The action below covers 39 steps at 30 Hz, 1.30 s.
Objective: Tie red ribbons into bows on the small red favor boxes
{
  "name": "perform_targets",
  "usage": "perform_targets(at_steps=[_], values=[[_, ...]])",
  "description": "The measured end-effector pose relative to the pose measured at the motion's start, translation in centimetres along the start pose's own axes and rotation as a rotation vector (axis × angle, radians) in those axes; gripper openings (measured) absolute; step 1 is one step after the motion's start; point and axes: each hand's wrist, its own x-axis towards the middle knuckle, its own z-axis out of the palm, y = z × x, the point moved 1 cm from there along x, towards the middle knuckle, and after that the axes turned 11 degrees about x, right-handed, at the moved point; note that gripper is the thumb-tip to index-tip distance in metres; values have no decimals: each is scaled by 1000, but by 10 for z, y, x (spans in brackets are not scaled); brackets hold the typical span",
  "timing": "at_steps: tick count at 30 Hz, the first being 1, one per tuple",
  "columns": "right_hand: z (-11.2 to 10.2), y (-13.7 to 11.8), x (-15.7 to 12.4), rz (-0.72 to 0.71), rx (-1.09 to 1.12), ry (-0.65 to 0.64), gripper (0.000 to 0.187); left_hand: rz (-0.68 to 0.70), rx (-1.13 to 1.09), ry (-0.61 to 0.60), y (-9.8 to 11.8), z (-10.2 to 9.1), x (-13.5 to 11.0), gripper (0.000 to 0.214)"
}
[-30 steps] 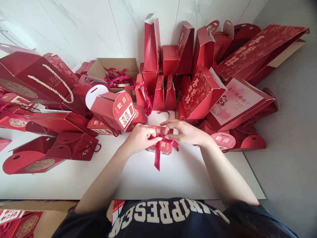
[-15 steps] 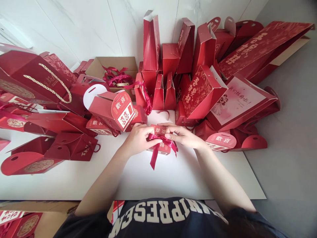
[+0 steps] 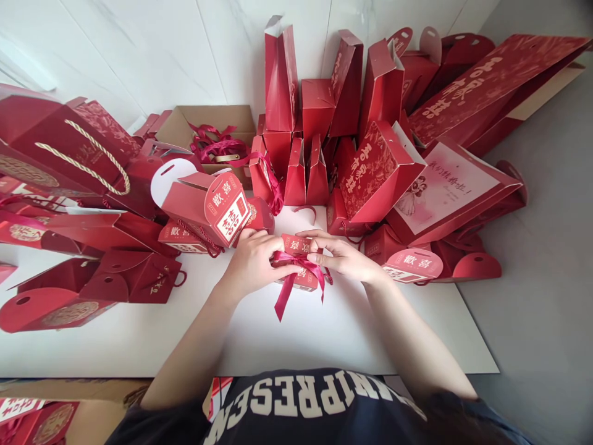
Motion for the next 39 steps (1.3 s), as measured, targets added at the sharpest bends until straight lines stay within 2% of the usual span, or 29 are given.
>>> perform_targets(at_steps=[5, 7, 12, 16, 18, 22, 24, 28, 32, 39], values=[[-2, -1, -2, 9, -33, 24, 24, -28, 81, 44, 4, -11, 0, 45], [-2, 0, -3, 11, -9, 37, 23, -45, -66, 2, 0, -11, -1, 39], [-3, 5, -4, 7, 68, 52, 21, -159, -685, -176, -15, -1, -5, 25], [-3, 9, -5, -17, 79, 32, 19, -209, -851, -230, -17, 7, -6, 30], [-3, 11, -5, -20, 75, 32, 22, -202, -844, -245, -17, 10, -6, 36], [0, 11, -3, -22, 67, 79, 27, -240, -722, -167, -15, 13, -4, 40], [3, 6, -5, -42, 4, 182, 22, -268, -699, -149, -14, 14, -4, 39], [13, -8, -17, -41, -288, 461, 22, -296, -719, -177, -10, 13, -4, 38], [25, -13, -25, 0, -414, 446, 20, -295, -672, -150, -8, 11, -4, 38], [28, -13, -26, -48, -354, 378, 16, -265, -608, -64, -5, 15, -4, 40]])
